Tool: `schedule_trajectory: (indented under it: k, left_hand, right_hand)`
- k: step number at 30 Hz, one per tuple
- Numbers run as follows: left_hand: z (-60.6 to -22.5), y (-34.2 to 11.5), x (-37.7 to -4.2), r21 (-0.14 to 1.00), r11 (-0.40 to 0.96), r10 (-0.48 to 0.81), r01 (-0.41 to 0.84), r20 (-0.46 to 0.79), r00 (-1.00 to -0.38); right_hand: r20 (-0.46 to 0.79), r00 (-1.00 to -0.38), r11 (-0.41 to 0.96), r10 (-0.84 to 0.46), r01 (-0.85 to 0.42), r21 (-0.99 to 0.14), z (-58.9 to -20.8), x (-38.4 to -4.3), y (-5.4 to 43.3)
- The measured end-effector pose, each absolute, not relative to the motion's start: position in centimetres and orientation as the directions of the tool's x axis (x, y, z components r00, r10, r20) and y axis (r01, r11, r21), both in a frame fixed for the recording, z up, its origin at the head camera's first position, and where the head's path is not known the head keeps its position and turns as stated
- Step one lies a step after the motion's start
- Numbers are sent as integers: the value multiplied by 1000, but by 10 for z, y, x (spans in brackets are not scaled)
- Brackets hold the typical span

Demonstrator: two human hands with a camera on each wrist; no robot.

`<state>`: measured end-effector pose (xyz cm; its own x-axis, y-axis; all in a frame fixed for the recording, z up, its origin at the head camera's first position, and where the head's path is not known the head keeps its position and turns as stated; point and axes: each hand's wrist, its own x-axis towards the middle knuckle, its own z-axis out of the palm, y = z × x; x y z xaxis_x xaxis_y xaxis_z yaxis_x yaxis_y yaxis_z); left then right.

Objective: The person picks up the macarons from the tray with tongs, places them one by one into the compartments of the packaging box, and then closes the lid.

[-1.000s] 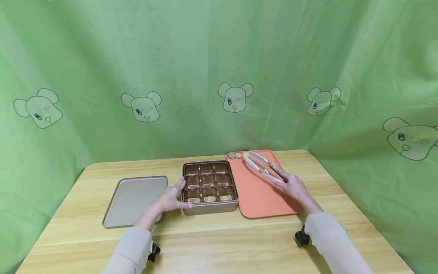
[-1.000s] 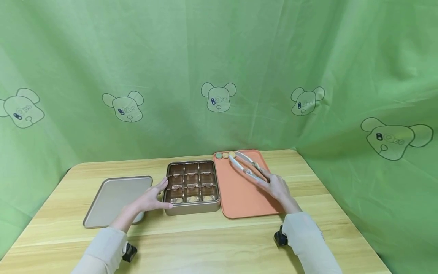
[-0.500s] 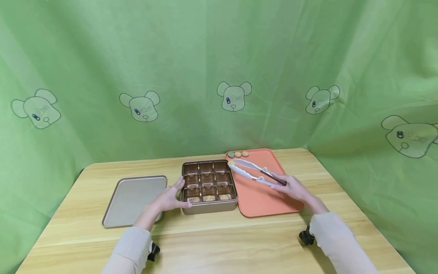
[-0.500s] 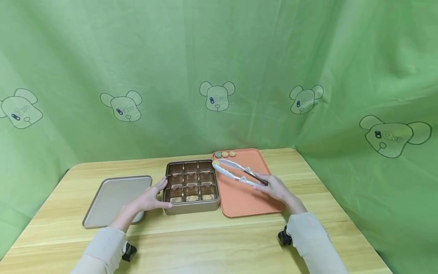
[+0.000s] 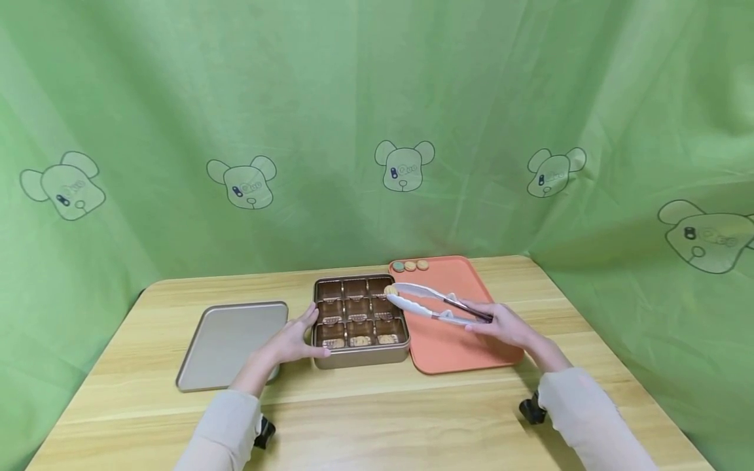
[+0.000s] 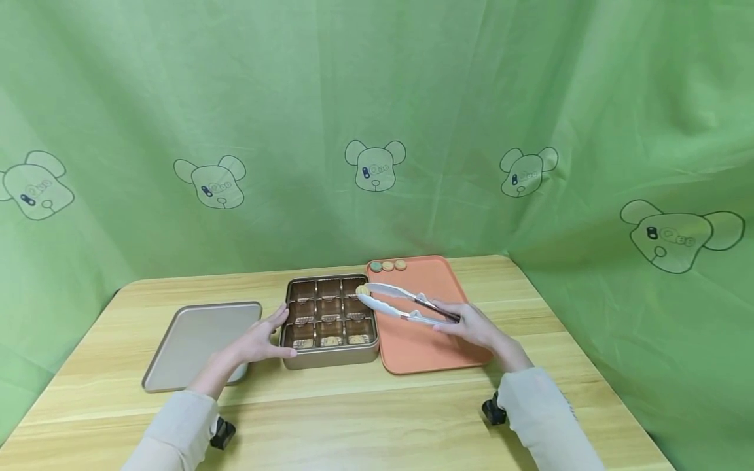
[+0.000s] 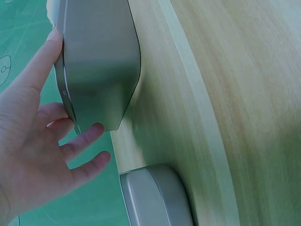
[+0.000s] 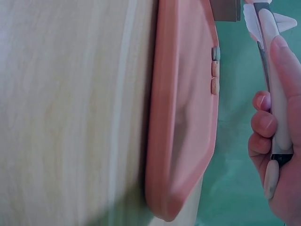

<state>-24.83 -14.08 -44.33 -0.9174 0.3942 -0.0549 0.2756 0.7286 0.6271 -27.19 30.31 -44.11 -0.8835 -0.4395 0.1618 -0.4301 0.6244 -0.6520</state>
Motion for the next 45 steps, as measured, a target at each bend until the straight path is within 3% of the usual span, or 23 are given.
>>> schedule_trajectory:
  k: [11,23,33,45]
  left_hand:
    - [-442,-141,-248,625,732,387,270,-56,-920]
    - [-442,-141,-248,621,737,383,268,-58,-922]
    - [-441,-141,-248,612,740,390,279,-54,-919]
    - [-443,-141,-248,614,739,389,277,-53,-920]
  right_hand:
    - [123,-843,562,-524,-451,-693,-436,-272,307]
    - [120,-838,567,-532,-458,-685,-436,-273,308]
    - [109,-863,549,-493,-406,-730,-441,-273,306]
    - [98,-948,629,-301,-275,-727,-448,-282,307]
